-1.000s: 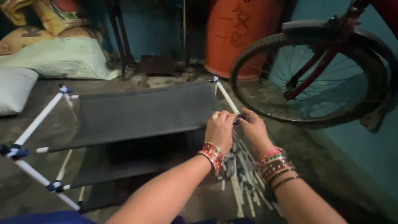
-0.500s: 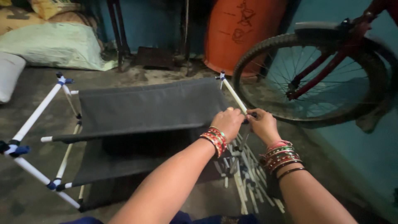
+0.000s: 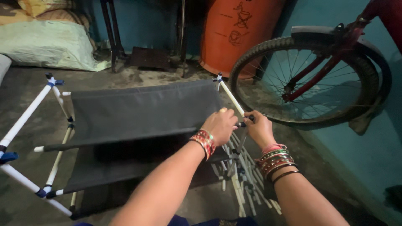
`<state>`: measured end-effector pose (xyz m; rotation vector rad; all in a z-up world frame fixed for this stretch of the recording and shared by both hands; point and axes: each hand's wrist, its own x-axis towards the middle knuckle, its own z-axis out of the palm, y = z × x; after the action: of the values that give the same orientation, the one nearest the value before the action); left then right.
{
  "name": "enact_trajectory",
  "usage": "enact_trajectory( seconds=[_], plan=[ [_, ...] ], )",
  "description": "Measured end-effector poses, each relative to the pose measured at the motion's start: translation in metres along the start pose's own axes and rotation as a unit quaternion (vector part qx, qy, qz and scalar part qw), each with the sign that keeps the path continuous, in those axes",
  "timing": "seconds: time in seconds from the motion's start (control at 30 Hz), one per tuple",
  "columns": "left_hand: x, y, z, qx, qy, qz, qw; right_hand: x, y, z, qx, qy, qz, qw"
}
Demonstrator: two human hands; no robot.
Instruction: The person disassembles a small folding table by removing white plastic poles from a black fabric frame. They detach the poles one by one, separate the fabric from the frame, and place the components on the floor.
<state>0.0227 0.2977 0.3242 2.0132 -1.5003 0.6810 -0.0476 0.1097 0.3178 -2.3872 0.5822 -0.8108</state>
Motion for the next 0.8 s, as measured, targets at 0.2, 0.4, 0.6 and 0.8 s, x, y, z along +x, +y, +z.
enact_trajectory(
  seconds=[0.2, 0.4, 0.6, 0.8],
  plan=[
    [-0.034, 0.0, -0.022, 0.134, 0.059, 0.058, 0.987, 0.002, 0.007, 0.005, 0.006, 0.003, -0.027, 1.0],
    [-0.002, 0.025, 0.009, 0.185, 0.133, 0.108, 0.968, 0.004, 0.014, 0.008, -0.002, 0.014, -0.026, 1.0],
    [0.004, 0.006, 0.037, 0.143, 0.093, 0.049, 0.984, 0.004, 0.014, 0.004, -0.025, 0.008, -0.018, 0.999],
    [0.015, -0.011, 0.037, 0.043, -0.03, -0.001, 0.999, 0.008, 0.016, 0.009, -0.006, 0.018, -0.049, 0.999]
  ],
)
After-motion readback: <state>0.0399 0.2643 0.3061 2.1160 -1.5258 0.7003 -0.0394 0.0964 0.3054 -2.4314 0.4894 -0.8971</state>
